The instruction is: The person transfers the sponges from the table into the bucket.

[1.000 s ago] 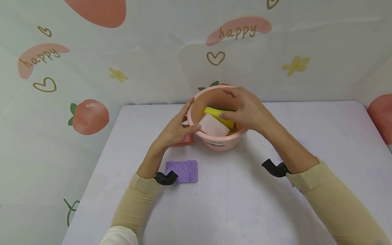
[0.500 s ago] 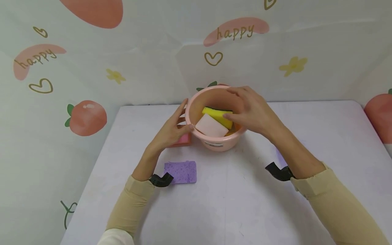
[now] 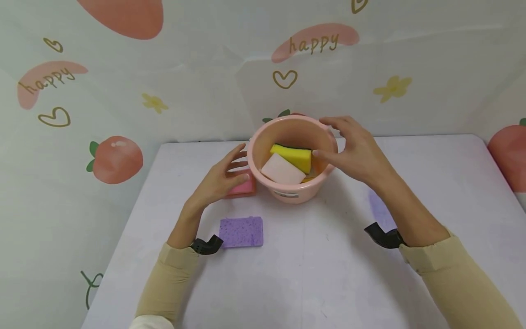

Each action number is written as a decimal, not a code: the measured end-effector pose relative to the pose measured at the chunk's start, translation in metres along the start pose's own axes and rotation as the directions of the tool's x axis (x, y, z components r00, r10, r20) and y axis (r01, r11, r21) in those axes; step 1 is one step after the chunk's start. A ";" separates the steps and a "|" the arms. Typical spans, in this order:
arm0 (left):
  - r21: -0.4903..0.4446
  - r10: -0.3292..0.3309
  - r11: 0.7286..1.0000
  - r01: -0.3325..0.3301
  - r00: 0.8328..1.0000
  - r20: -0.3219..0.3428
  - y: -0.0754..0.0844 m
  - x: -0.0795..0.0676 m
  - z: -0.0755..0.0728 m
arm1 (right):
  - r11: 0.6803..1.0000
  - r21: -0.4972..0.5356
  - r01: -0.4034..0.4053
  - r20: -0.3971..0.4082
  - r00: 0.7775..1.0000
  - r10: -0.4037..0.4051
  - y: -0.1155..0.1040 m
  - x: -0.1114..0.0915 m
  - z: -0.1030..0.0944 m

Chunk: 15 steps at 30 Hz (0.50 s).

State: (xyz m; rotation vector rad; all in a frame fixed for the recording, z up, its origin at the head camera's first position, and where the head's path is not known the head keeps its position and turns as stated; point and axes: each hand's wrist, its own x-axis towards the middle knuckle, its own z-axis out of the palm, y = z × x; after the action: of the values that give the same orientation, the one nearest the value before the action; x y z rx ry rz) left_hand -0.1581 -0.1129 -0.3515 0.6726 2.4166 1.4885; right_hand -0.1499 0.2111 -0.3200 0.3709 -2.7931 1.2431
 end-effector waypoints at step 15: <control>0.015 0.090 0.996 -0.089 0.991 -0.101 -0.028 -0.014 -0.015 | 0.996 0.081 -0.022 0.012 1.000 0.021 0.016 -0.009 -0.008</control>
State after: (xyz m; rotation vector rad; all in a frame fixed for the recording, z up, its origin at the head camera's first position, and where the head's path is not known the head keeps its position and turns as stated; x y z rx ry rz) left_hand -0.1597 -0.1423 -0.3695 0.7331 2.5019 1.5818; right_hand -0.1458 0.2286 -0.3277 0.3539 -2.7694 1.3664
